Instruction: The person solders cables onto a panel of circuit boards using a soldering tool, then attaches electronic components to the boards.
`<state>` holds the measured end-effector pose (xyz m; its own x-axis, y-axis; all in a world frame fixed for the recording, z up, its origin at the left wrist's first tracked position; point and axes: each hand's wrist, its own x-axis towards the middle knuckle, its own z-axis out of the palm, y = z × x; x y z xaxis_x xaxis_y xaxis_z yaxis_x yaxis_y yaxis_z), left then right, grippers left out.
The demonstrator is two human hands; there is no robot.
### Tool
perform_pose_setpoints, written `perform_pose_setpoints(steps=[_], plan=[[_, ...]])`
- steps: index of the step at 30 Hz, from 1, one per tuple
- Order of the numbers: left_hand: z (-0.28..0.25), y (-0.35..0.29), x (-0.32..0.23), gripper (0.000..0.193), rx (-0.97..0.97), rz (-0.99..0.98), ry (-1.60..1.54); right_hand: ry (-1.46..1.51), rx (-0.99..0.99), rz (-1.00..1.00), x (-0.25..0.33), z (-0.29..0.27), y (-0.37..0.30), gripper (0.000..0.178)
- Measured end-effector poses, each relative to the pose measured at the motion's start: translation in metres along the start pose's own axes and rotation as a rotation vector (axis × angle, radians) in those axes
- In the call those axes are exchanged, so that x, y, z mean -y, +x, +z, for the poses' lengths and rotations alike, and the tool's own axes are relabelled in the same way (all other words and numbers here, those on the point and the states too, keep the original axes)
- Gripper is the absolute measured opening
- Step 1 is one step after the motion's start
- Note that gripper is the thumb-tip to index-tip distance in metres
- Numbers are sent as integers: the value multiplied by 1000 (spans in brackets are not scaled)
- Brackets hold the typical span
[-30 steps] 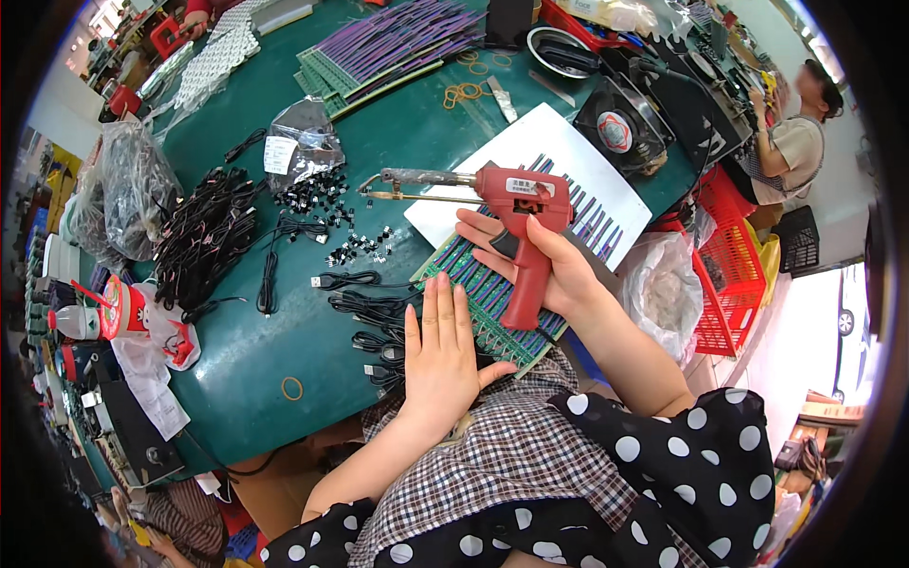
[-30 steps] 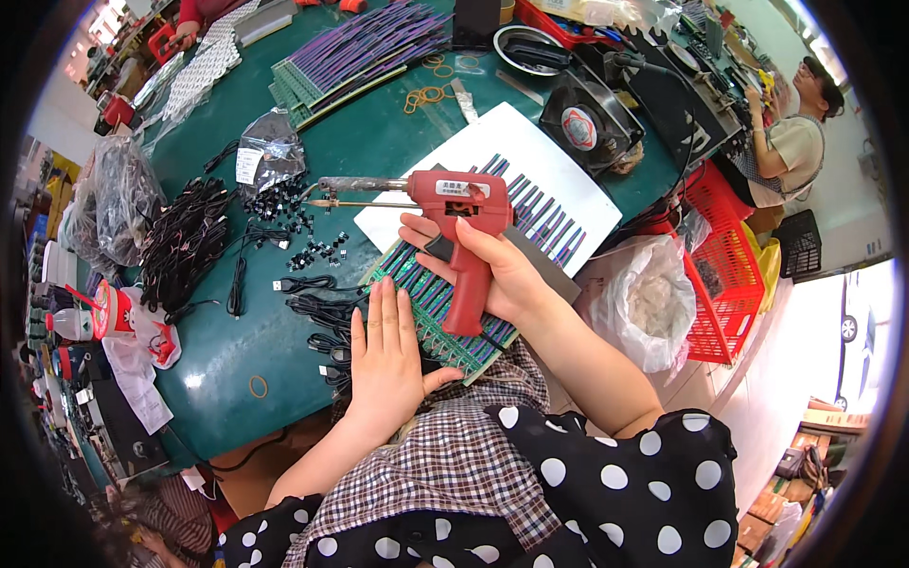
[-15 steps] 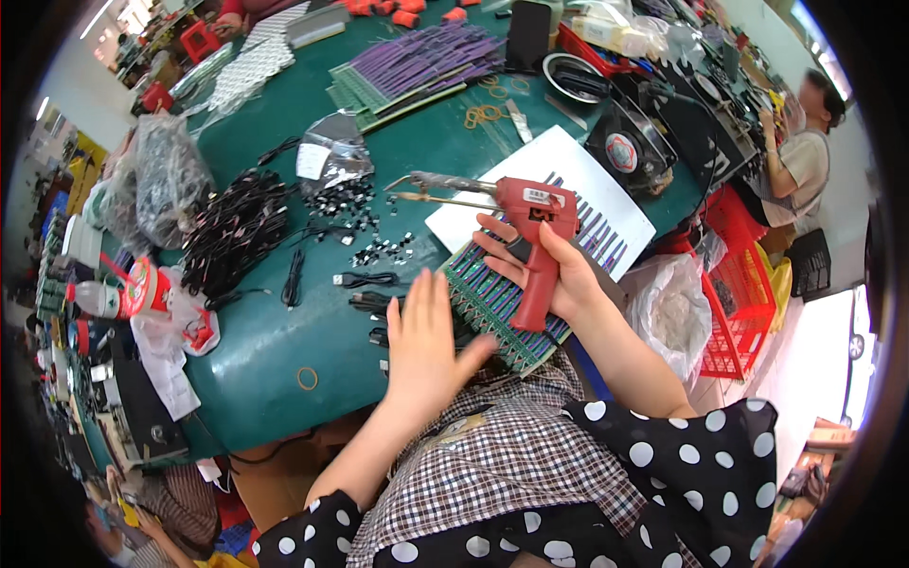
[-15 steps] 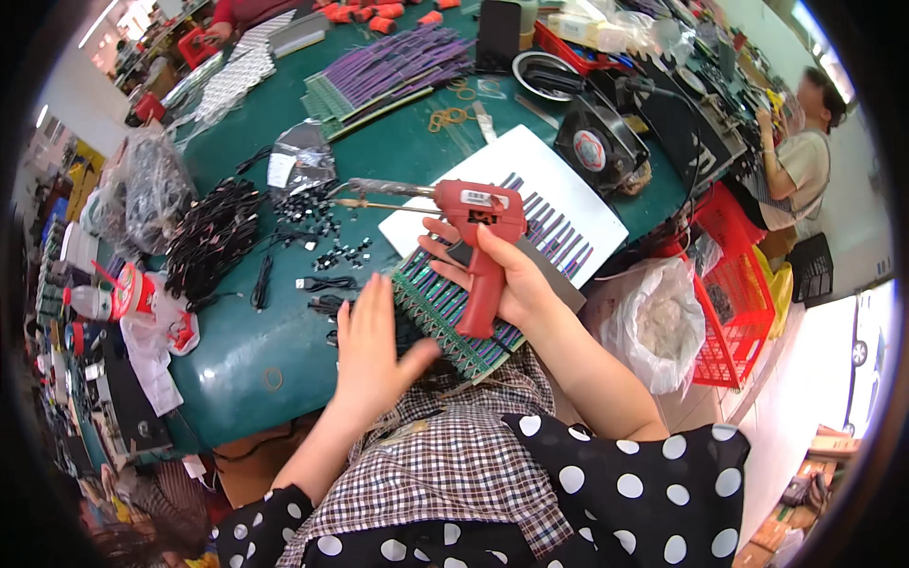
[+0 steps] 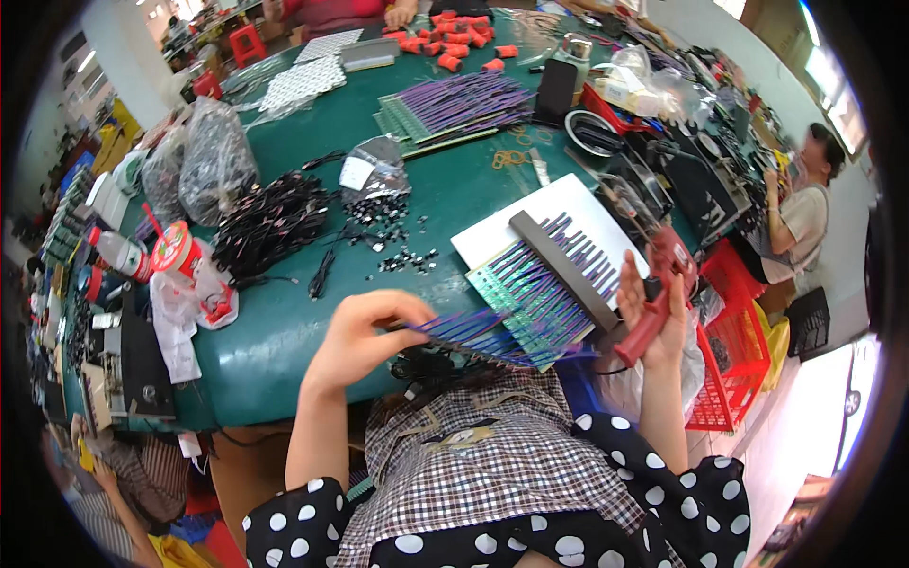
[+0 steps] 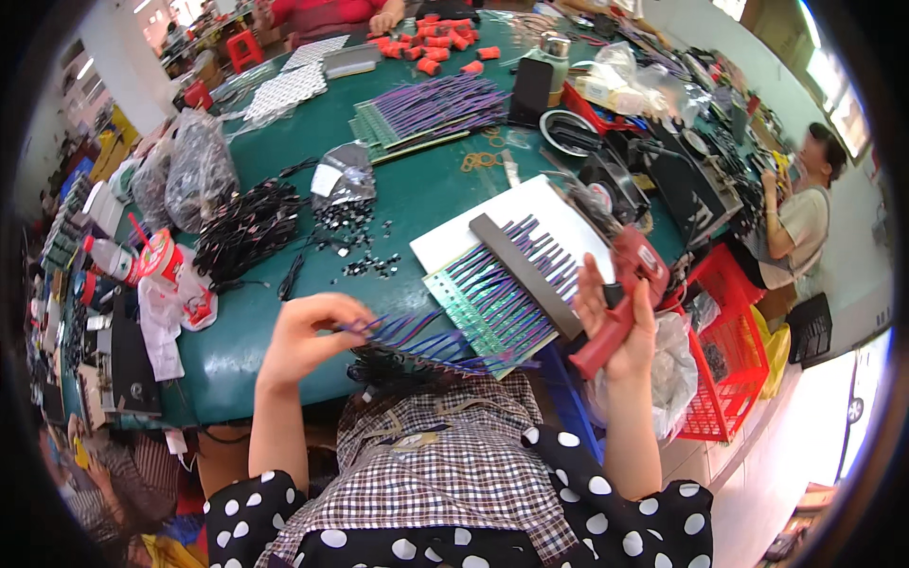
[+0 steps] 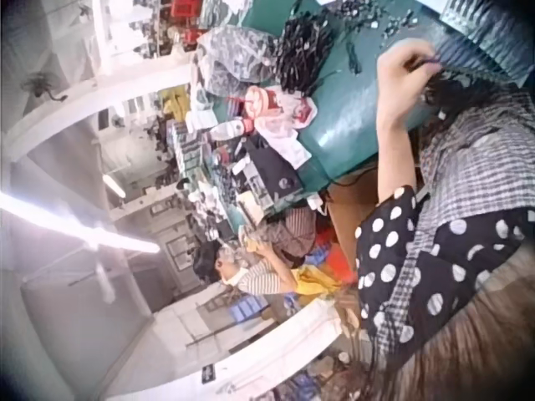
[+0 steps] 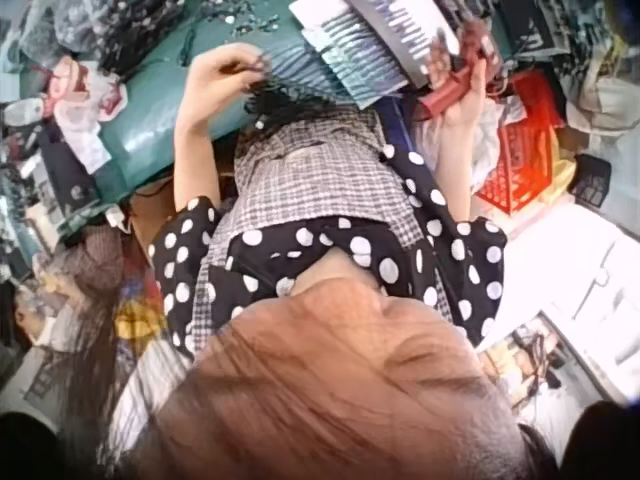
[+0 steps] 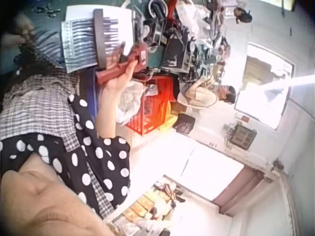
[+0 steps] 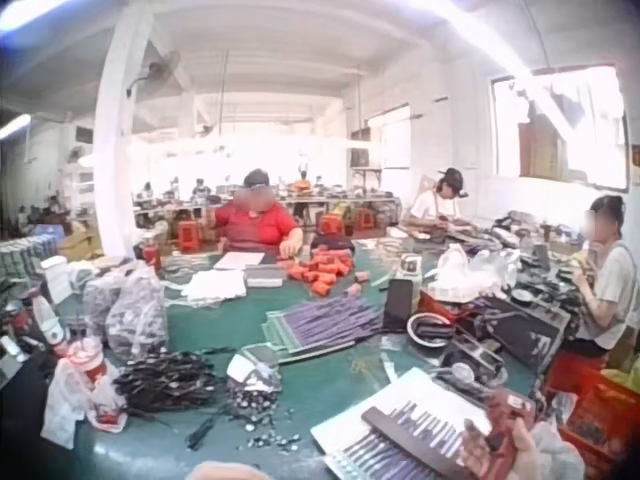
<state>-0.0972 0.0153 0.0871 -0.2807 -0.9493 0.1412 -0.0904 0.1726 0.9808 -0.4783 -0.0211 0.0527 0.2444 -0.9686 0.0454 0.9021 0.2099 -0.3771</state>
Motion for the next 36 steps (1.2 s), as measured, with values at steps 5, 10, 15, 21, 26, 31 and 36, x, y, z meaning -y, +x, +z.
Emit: perform_pose_setpoints(steps=[5, 10, 15, 21, 26, 31, 36], plan=[[-52, -122, 4, 17, -386, 358, -430, 8, 35, 43, 4, -11, 2, 70], [-79, -295, 11, 25, -670, 330, -403, 47, 11, 138, 4, -23, 9, 65], [-60, -367, -7, 49, -860, -742, 456, -3, -57, 157, -1, -28, 10, 61], [-19, -105, 22, 28, -623, -263, 271, -259, -166, 117, -16, -21, -1, 47], [-43, 7, 87, 20, -599, -216, 578, -495, -246, 92, -38, -13, -15, 57], [-43, 34, 99, 6, -492, -263, 645, -522, -296, 94, -27, -15, -43, 63], [-35, 27, 100, 7, -539, -219, 902, -407, -262, 203, -32, 4, -19, 55]])
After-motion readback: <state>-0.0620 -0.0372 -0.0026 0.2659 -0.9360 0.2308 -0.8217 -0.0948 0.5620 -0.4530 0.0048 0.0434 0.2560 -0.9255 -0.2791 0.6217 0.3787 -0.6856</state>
